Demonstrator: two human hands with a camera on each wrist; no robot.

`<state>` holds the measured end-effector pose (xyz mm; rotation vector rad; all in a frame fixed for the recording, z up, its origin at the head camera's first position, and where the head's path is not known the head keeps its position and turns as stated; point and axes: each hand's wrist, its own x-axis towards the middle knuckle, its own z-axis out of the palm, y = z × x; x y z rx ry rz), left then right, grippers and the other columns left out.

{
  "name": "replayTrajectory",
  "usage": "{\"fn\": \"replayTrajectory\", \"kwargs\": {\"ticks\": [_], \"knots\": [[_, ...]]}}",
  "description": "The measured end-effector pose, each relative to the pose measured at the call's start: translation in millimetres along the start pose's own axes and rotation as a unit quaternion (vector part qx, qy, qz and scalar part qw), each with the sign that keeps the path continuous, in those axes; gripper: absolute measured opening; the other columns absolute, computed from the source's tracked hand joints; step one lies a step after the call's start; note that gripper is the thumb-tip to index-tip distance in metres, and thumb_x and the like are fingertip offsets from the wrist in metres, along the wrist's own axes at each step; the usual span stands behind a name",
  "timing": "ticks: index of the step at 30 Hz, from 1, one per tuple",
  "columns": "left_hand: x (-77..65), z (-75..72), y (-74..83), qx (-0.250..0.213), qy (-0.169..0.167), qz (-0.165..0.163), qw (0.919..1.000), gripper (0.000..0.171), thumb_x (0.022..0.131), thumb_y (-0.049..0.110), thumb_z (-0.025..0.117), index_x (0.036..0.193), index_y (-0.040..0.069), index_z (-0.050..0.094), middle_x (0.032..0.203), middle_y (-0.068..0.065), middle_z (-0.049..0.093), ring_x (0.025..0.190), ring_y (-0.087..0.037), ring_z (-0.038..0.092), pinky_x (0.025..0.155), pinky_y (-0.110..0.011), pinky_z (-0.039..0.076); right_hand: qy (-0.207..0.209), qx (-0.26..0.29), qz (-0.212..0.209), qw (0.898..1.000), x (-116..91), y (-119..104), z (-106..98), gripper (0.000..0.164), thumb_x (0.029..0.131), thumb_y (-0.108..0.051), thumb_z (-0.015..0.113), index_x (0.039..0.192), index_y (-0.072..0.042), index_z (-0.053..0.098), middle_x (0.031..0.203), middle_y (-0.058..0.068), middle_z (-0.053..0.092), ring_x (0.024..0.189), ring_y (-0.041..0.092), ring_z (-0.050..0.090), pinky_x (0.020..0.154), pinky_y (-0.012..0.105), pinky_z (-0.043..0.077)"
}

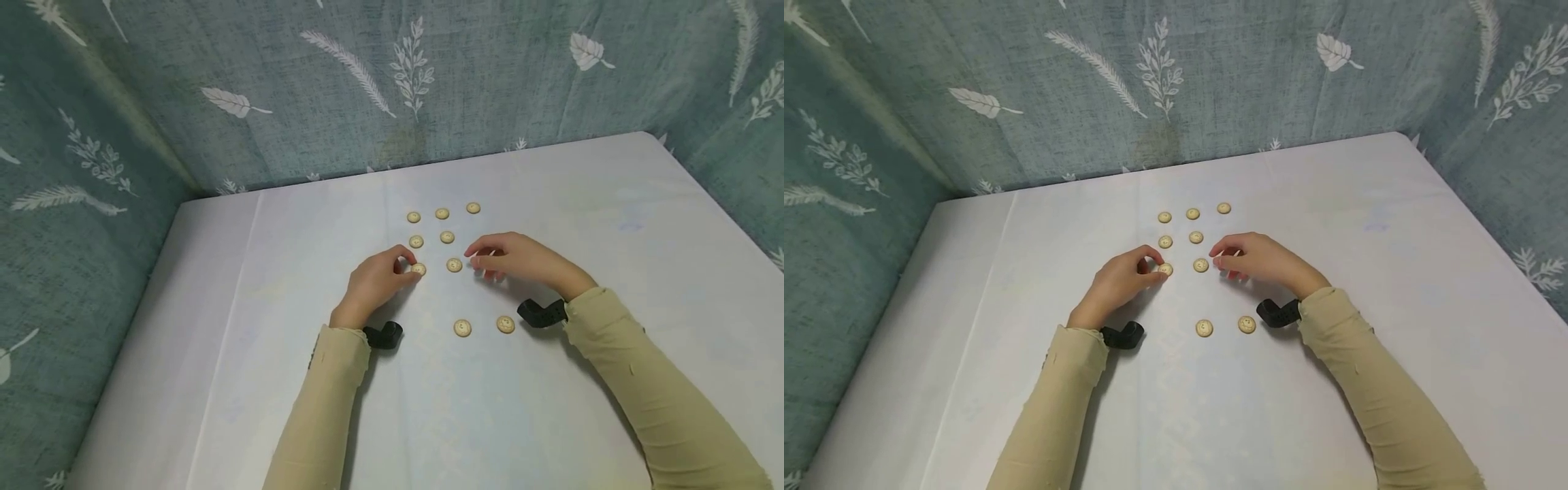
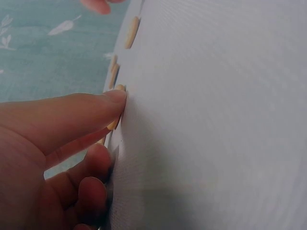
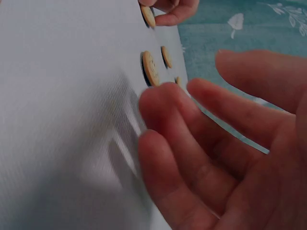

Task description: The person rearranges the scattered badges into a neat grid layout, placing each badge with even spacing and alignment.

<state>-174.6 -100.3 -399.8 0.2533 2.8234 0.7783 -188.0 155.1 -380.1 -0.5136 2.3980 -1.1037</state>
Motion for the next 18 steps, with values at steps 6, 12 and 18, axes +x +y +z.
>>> {"fn": "replayTrajectory", "kwargs": {"ticks": [6, 12, 18], "knots": [[0.4, 0.4, -0.7, 0.004, 0.005, 0.003, 1.0, 0.023, 0.081, 0.041, 0.062, 0.098, 0.027, 0.056, 0.076, 0.001, 0.051, 0.066, -0.016, 0.047, 0.058, -0.031, 0.034, -0.049, -0.056, -0.025, 0.997, -0.5, -4.7, 7.4, 0.028, 0.084, -0.024, 0.062, 0.11, -0.013, 0.059, 0.086, 0.0, 0.06, 0.074, 0.015, 0.055, 0.067, 0.032, 0.042], [0.6, 0.6, -0.6, 0.005, 0.006, -0.001, 1.0, 0.023, 0.08, 0.042, 0.062, 0.097, 0.027, 0.056, 0.075, 0.001, 0.051, 0.066, -0.016, 0.047, 0.058, -0.031, 0.034, -0.07, -0.099, -0.066, 0.99, -3.3, -10.9, 14.8, 0.026, 0.081, -0.016, 0.066, 0.105, -0.013, 0.06, 0.081, -0.007, 0.059, 0.076, 0.012, 0.053, 0.072, 0.031, 0.04], [0.8, 1.0, 1.4, 0.003, 0.004, -0.004, 1.0, 0.024, 0.081, 0.041, 0.063, 0.098, 0.027, 0.056, 0.076, 0.001, 0.051, 0.067, -0.016, 0.047, 0.059, -0.031, 0.034, -0.066, -0.112, -0.079, 0.988, -4.9, -12.5, 17.2, 0.024, 0.08, -0.016, 0.067, 0.102, -0.014, 0.061, 0.079, -0.008, 0.058, 0.073, 0.01, 0.052, 0.071, 0.03, 0.04]]}}
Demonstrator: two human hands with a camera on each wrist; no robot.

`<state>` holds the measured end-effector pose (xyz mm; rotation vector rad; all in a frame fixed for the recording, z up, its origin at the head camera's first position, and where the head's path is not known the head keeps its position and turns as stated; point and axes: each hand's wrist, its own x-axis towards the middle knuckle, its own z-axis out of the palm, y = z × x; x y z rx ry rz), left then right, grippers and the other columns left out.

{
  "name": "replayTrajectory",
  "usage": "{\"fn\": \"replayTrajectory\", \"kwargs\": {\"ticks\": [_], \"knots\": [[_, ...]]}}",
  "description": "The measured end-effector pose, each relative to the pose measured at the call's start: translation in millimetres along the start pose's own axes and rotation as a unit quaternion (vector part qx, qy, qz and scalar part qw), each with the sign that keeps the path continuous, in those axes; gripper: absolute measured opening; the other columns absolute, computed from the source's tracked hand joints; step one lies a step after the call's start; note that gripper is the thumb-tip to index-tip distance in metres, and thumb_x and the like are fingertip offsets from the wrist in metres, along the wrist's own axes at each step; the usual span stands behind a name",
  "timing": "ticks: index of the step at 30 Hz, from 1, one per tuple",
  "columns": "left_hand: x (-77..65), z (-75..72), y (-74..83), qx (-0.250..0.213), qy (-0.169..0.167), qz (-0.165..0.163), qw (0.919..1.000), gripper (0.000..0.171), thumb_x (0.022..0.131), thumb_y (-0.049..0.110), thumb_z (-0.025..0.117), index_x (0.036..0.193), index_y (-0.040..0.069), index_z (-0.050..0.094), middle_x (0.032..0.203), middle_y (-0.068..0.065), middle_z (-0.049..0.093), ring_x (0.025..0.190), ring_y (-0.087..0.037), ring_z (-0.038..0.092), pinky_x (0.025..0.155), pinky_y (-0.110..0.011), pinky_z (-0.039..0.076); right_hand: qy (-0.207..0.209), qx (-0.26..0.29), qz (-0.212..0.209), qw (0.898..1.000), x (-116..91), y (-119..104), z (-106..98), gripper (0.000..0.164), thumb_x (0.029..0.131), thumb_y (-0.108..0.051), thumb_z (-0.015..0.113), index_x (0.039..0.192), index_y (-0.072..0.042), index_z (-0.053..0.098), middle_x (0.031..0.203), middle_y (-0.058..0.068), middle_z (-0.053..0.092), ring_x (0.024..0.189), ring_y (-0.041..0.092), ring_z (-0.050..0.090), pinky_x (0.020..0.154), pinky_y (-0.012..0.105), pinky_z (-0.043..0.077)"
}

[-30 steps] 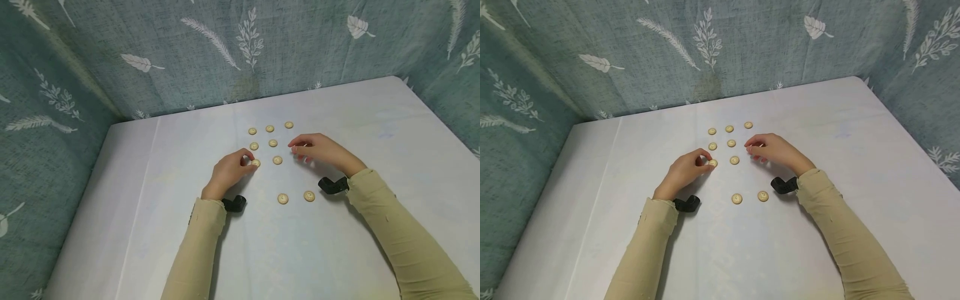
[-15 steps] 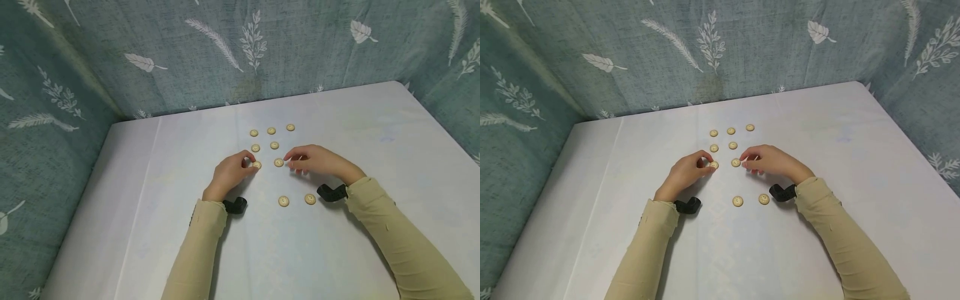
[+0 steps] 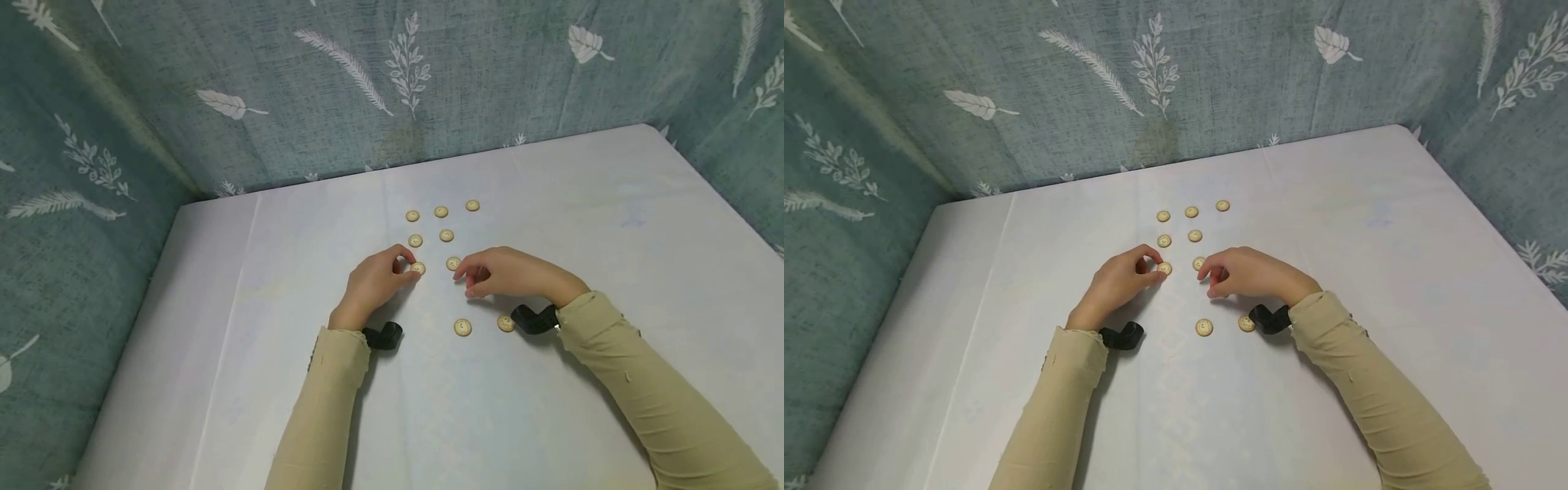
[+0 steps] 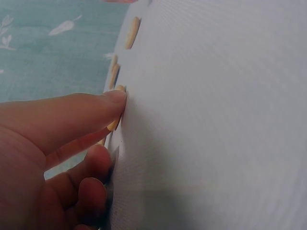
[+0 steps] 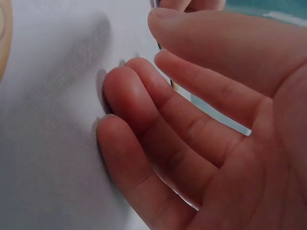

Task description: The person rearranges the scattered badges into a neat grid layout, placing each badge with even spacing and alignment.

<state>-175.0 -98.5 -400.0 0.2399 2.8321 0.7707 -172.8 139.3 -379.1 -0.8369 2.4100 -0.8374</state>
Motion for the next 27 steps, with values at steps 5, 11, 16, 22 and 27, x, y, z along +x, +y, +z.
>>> {"fn": "replayTrajectory", "kwargs": {"ticks": [5, 11, 16, 22, 27], "knots": [[-0.4, 0.0, 0.6, -0.005, 0.006, -0.001, 1.0, 0.024, 0.08, 0.04, 0.063, 0.098, 0.026, 0.056, 0.076, 0.001, 0.051, 0.067, -0.016, 0.047, 0.058, -0.031, 0.035, -0.014, -0.004, 0.01, 1.0, 0.9, -3.9, 1.1, 0.02, 0.08, -0.02, 0.067, 0.098, -0.016, 0.062, 0.077, -0.006, 0.057, 0.073, 0.011, 0.051, 0.069, 0.03, 0.04], [-0.7, 0.2, 0.7, -0.002, 0.005, 0.001, 1.0, 0.024, 0.08, 0.04, 0.063, 0.098, 0.026, 0.056, 0.075, 0.001, 0.051, 0.066, -0.016, 0.047, 0.058, -0.031, 0.035, -0.051, -0.01, 0.013, 0.999, 0.2, -9.8, 4.2, 0.017, 0.08, -0.023, 0.067, 0.095, -0.018, 0.063, 0.078, -0.007, 0.057, 0.074, 0.01, 0.051, 0.07, 0.029, 0.04], [-1.2, 0.3, 0.1, -0.004, 0.006, 0.0, 1.0, 0.023, 0.08, 0.04, 0.063, 0.098, 0.026, 0.056, 0.075, 0.001, 0.051, 0.066, -0.016, 0.047, 0.058, -0.031, 0.035, -0.07, -0.009, -0.009, 0.997, -0.6, -15.0, 7.6, 0.017, 0.079, -0.016, 0.067, 0.096, -0.017, 0.063, 0.078, -0.008, 0.056, 0.074, 0.009, 0.051, 0.07, 0.028, 0.041], [-1.8, 1.4, -0.4, 0.002, 0.006, 0.007, 1.0, 0.023, 0.081, 0.039, 0.063, 0.098, 0.026, 0.056, 0.075, 0.002, 0.051, 0.065, -0.016, 0.047, 0.058, -0.03, 0.035, -0.091, -0.013, -0.001, 0.996, -2.9, -19.3, 12.3, 0.016, 0.078, -0.019, 0.068, 0.093, -0.022, 0.063, 0.078, -0.009, 0.057, 0.075, 0.009, 0.052, 0.069, 0.028, 0.042], [-2.2, 0.0, -0.2, 0.004, 0.013, 0.012, 0.9998, 0.022, 0.081, 0.038, 0.063, 0.098, 0.026, 0.056, 0.075, 0.002, 0.051, 0.065, -0.016, 0.047, 0.058, -0.03, 0.035, -0.104, -0.032, -0.012, 0.994, -2.8, -23.8, 13.8, 0.019, 0.075, -0.021, 0.071, 0.092, -0.021, 0.063, 0.078, -0.009, 0.055, 0.073, 0.008, 0.051, 0.065, 0.027, 0.043]]}}
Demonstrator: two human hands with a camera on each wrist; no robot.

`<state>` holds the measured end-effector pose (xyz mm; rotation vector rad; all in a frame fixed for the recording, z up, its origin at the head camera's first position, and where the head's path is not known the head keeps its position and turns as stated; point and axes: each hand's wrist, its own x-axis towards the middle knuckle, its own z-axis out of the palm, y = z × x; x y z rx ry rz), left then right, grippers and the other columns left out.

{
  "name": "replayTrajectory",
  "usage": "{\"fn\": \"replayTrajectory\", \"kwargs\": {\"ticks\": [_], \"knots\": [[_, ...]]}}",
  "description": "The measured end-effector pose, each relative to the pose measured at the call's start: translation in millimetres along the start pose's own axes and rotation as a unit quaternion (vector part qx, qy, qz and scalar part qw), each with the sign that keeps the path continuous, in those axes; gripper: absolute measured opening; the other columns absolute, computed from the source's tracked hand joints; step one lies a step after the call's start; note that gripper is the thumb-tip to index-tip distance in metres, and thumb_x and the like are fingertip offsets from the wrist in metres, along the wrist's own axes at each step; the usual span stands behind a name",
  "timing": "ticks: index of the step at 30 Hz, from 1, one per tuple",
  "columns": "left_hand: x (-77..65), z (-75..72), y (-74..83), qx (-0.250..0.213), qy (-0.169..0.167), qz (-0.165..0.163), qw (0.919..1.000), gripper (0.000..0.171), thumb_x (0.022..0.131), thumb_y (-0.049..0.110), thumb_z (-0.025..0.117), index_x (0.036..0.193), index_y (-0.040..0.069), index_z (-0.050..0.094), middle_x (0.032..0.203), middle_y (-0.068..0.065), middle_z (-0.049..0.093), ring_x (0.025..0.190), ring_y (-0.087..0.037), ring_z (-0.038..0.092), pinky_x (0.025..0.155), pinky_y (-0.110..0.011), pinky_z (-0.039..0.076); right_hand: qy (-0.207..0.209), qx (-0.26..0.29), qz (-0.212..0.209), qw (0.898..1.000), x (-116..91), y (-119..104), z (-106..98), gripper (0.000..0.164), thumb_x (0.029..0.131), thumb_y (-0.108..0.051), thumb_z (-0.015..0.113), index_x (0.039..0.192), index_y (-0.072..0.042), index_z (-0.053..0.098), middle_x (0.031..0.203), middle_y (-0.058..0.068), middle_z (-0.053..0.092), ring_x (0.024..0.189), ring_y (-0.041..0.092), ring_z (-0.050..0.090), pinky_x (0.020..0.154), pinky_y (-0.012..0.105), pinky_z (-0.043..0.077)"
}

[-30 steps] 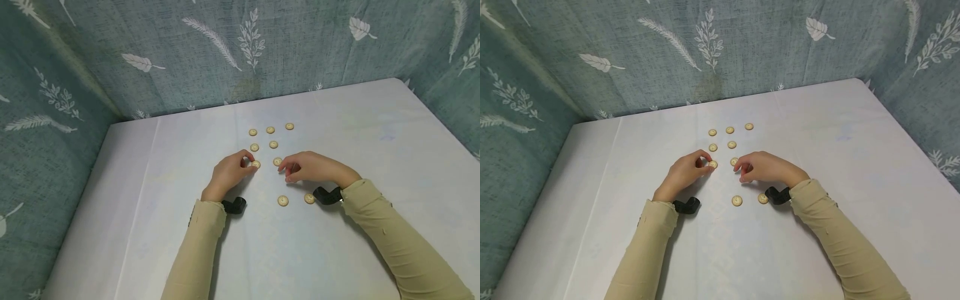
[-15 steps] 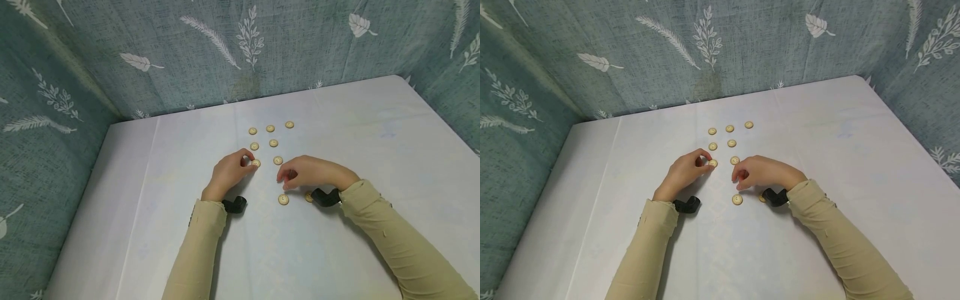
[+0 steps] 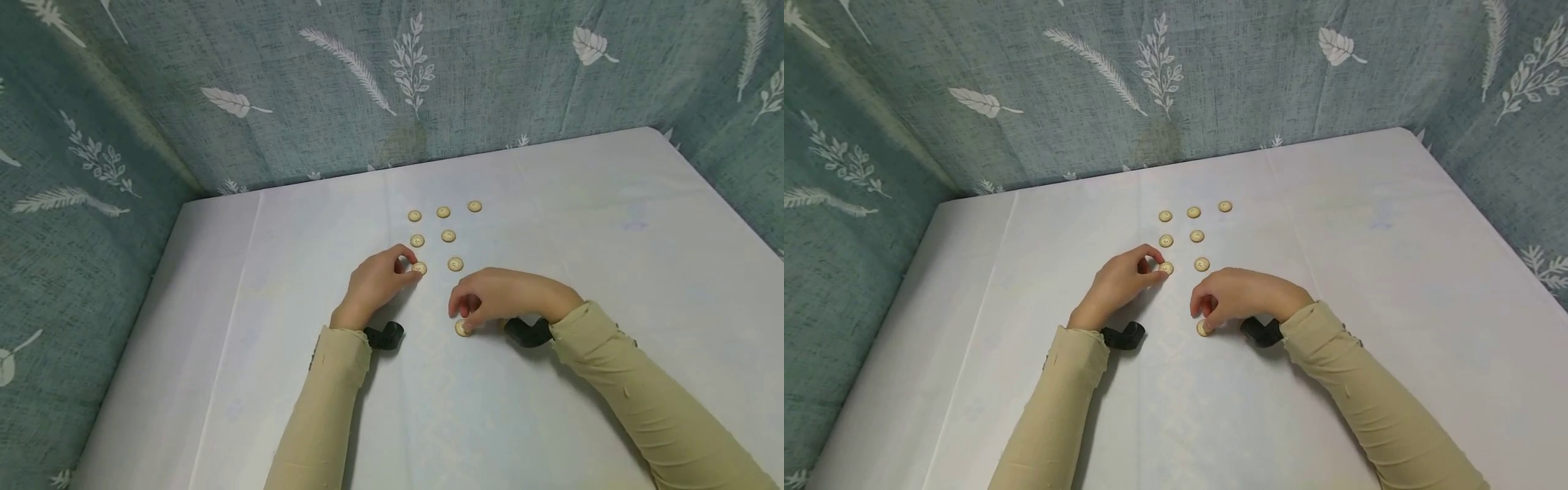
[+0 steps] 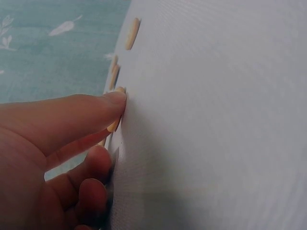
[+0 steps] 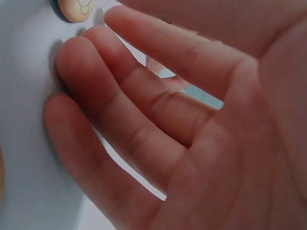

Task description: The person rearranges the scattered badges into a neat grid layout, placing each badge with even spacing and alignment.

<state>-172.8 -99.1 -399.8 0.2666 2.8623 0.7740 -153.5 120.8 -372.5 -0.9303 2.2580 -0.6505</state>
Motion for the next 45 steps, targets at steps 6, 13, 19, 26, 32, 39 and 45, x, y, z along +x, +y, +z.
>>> {"fn": "replayTrajectory", "kwargs": {"ticks": [6, 13, 19, 26, 32, 39, 45], "knots": [[0.0, -0.1, 1.2, 0.001, -0.003, -0.004, 1.0, 0.023, 0.08, 0.038, 0.063, 0.099, 0.026, 0.056, 0.075, 0.001, 0.051, 0.066, -0.016, 0.047, 0.058, -0.03, 0.035, -0.009, -0.018, -0.011, 1.0, -1.5, -3.3, 2.0, 0.024, 0.071, -0.022, 0.074, 0.091, -0.02, 0.062, 0.078, -0.008, 0.053, 0.072, 0.007, 0.049, 0.064, 0.025, 0.042], [0.8, 1.0, 0.4, -0.004, -0.002, -0.005, 1.0, 0.023, 0.08, 0.038, 0.063, 0.099, 0.025, 0.056, 0.075, 0.001, 0.051, 0.066, -0.016, 0.047, 0.058, -0.03, 0.035, -0.004, -0.043, -0.019, 0.999, -2.5, -5.7, 3.1, 0.021, 0.07, -0.019, 0.074, 0.087, -0.021, 0.061, 0.077, -0.007, 0.052, 0.07, 0.006, 0.047, 0.065, 0.025, 0.041], [0.6, 1.2, 0.3, -0.004, -0.003, -0.005, 1.0, 0.023, 0.08, 0.038, 0.064, 0.099, 0.026, 0.056, 0.075, 0.001, 0.051, 0.065, -0.016, 0.046, 0.058, -0.03, 0.035, 0.002, -0.071, -0.018, 0.997, -0.7, -5.2, 4.8, 0.019, 0.07, -0.02, 0.073, 0.083, -0.023, 0.059, 0.076, -0.009, 0.051, 0.07, 0.006, 0.047, 0.066, 0.025, 0.039], [0.5, 1.9, 0.4, -0.003, -0.002, -0.007, 1.0, 0.024, 0.08, 0.038, 0.064, 0.099, 0.026, 0.056, 0.075, 0.001, 0.051, 0.065, -0.016, 0.046, 0.058, -0.03, 0.035, 0.008, -0.08, -0.01, 0.997, 0.8, -6.0, 6.7, 0.018, 0.07, -0.016, 0.071, 0.079, -0.023, 0.057, 0.073, -0.009, 0.049, 0.067, 0.006, 0.046, 0.065, 0.025, 0.039], [0.7, 0.6, 1.5, -0.006, -0.003, -0.009, 0.9999, 0.024, 0.081, 0.039, 0.063, 0.099, 0.025, 0.056, 0.075, 0.001, 0.051, 0.065, -0.016, 0.046, 0.057, -0.03, 0.035, 0.013, -0.075, -0.011, 0.997, 1.1, -8.1, 6.0, 0.017, 0.07, -0.013, 0.07, 0.077, -0.021, 0.057, 0.071, -0.008, 0.05, 0.065, 0.007, 0.046, 0.063, 0.025, 0.039], [2.1, 1.0, 0.9, -0.004, -0.001, -0.006, 1.0, 0.024, 0.08, 0.039, 0.063, 0.099, 0.026, 0.056, 0.074, 0.002, 0.051, 0.065, -0.015, 0.046, 0.057, -0.03, 0.035, 0.019, -0.061, -0.004, 0.998, 1.6, -7.1, 5.8, 0.016, 0.072, -0.013, 0.07, 0.076, -0.021, 0.057, 0.069, -0.009, 0.052, 0.065, 0.007, 0.048, 0.063, 0.026, 0.04], [1.9, 1.5, 0.9, -0.004, -0.004, -0.007, 1.0, 0.024, 0.08, 0.039, 0.063, 0.099, 0.026, 0.056, 0.075, 0.002, 0.051, 0.065, -0.015, 0.047, 0.058, -0.03, 0.035, 0.019, -0.039, -0.001, 0.999, 1.0, -4.3, 6.1, 0.015, 0.073, -0.015, 0.071, 0.076, -0.022, 0.057, 0.068, -0.01, 0.053, 0.065, 0.006, 0.049, 0.063, 0.026, 0.04]]}}
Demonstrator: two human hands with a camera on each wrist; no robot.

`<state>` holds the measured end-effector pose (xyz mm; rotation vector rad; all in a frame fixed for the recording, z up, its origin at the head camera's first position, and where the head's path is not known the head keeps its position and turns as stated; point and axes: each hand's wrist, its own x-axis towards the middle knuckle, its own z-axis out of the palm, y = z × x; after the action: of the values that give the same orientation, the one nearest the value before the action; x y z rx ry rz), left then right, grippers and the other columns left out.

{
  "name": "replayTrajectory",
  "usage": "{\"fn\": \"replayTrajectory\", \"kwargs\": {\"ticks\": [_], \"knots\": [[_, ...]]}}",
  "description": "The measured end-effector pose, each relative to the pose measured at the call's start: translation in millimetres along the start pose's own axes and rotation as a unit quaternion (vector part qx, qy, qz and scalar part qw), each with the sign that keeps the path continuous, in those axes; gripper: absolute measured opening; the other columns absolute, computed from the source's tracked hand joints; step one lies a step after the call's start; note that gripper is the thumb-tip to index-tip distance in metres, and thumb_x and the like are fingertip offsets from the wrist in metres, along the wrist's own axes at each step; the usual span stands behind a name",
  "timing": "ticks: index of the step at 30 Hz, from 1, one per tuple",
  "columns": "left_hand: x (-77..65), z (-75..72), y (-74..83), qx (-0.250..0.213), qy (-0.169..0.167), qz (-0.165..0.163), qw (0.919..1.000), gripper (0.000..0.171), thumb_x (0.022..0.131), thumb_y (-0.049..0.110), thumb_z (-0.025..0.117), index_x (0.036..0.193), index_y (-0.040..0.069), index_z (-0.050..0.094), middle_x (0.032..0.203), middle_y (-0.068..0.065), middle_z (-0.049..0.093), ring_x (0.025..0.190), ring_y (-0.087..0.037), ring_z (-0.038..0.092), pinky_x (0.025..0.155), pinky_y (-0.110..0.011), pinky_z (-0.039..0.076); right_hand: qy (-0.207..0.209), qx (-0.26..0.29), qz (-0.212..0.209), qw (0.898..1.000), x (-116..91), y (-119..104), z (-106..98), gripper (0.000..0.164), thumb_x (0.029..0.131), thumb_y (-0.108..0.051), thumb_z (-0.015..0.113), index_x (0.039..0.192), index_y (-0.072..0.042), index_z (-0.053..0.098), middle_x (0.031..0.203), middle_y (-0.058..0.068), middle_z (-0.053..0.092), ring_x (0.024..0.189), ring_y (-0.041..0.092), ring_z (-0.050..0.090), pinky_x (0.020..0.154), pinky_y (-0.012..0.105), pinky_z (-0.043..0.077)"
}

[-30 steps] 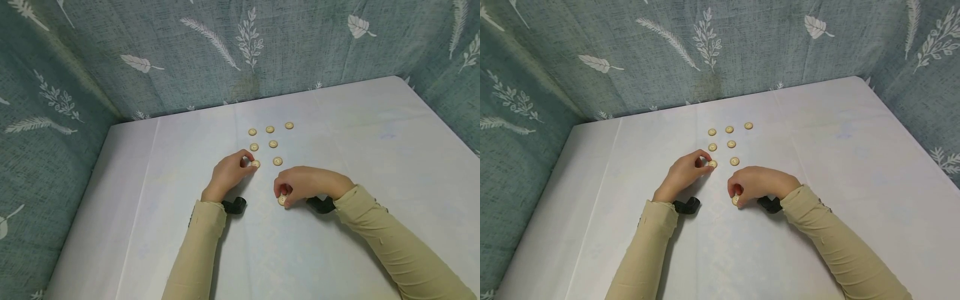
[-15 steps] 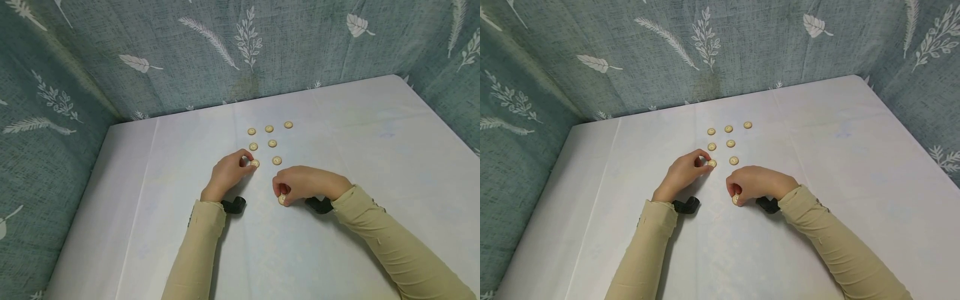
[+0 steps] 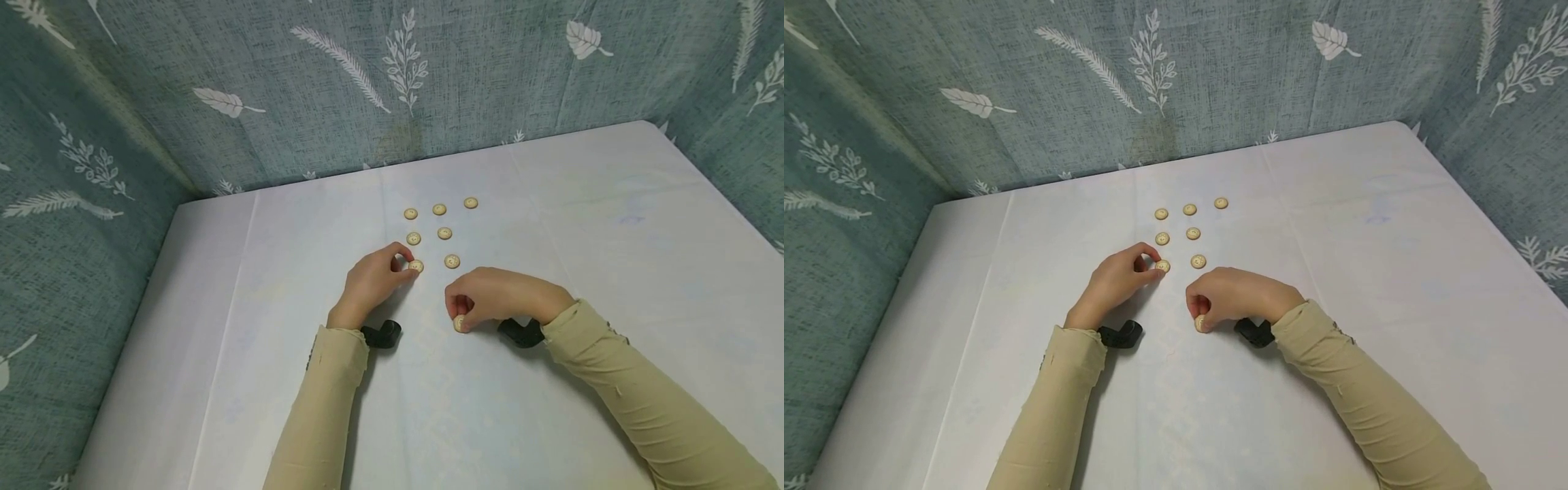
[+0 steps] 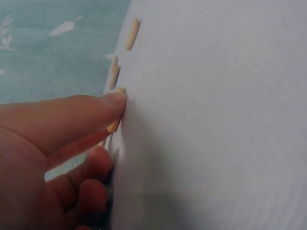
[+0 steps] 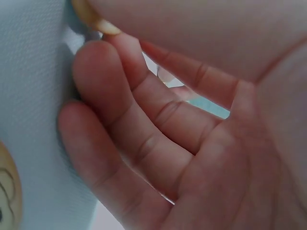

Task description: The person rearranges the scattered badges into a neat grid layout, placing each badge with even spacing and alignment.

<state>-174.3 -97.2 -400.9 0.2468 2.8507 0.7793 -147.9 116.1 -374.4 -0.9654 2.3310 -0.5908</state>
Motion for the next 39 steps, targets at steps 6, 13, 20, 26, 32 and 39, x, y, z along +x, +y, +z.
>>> {"fn": "replayTrajectory", "kwargs": {"ticks": [6, 13, 20, 26, 32, 39], "knots": [[-0.3, -0.6, 0.3, 0.0, 0.001, -0.002, 1.0, 0.024, 0.08, 0.039, 0.063, 0.098, 0.026, 0.056, 0.075, 0.002, 0.051, 0.065, -0.015, 0.046, 0.057, -0.03, 0.034, -0.011, 0.032, 0.019, 0.999, 1.5, 3.3, -1.2, 0.01, 0.076, -0.021, 0.07, 0.075, -0.022, 0.06, 0.066, -0.008, 0.052, 0.063, 0.009, 0.049, 0.06, 0.028, 0.041], [-0.7, -1.4, 0.8, -0.001, 0.001, -0.003, 1.0, 0.024, 0.08, 0.039, 0.063, 0.098, 0.026, 0.056, 0.074, 0.001, 0.051, 0.065, -0.016, 0.046, 0.057, -0.03, 0.034, -0.016, 0.042, 0.02, 0.999, 3.1, 6.6, -1.9, 0.009, 0.076, -0.024, 0.07, 0.073, -0.025, 0.061, 0.064, -0.008, 0.053, 0.061, 0.009, 0.048, 0.058, 0.028, 0.04], [-1.3, -0.2, 0.1, -0.002, -0.001, -0.005, 1.0, 0.024, 0.08, 0.039, 0.063, 0.098, 0.025, 0.056, 0.075, 0.001, 0.051, 0.065, -0.016, 0.047, 0.057, -0.03, 0.035, -0.018, 0.043, 0.005, 0.999, 2.4, 8.3, -2.4, 0.009, 0.076, -0.029, 0.07, 0.072, -0.026, 0.063, 0.064, -0.011, 0.054, 0.061, 0.007, 0.048, 0.06, 0.027, 0.039], [-1.4, 0.2, -0.1, -0.001, 0.001, -0.002, 1.0, 0.024, 0.08, 0.038, 0.064, 0.099, 0.025, 0.056, 0.075, 0.001, 0.051, 0.065, -0.016, 0.046, 0.057, -0.03, 0.035, -0.019, 0.064, 0.01, 0.998, 1.2, 10.3, -3.7, 0.009, 0.076, -0.031, 0.069, 0.073, -0.025, 0.063, 0.065, -0.011, 0.056, 0.06, 0.008, 0.048, 0.058, 0.028, 0.042], [-1.4, -0.3, 0.8, 0.0, 0.001, 0.002, 1.0, 0.023, 0.08, 0.038, 0.064, 0.098, 0.025, 0.056, 0.074, 0.001, 0.051, 0.065, -0.016, 0.046, 0.056, -0.03, 0.034, -0.025, 0.102, 0.021, 0.994, 0.2, 12.1, -5.1, 0.009, 0.077, -0.031, 0.069, 0.077, -0.023, 0.063, 0.068, -0.008, 0.058, 0.062, 0.01, 0.05, 0.052, 0.029, 0.044], [-1.9, -0.7, 0.3, 0.0, 0.003, 0.004, 1.0, 0.023, 0.08, 0.037, 0.064, 0.098, 0.025, 0.056, 0.074, 0.001, 0.051, 0.064, -0.016, 0.046, 0.056, -0.03, 0.034, -0.026, 0.091, 0.004, 0.996, 1.4, 12.9, -5.6, 0.005, 0.08, -0.027, 0.067, 0.082, -0.024, 0.064, 0.074, -0.01, 0.06, 0.069, 0.009, 0.053, 0.064, 0.029, 0.043]]}}
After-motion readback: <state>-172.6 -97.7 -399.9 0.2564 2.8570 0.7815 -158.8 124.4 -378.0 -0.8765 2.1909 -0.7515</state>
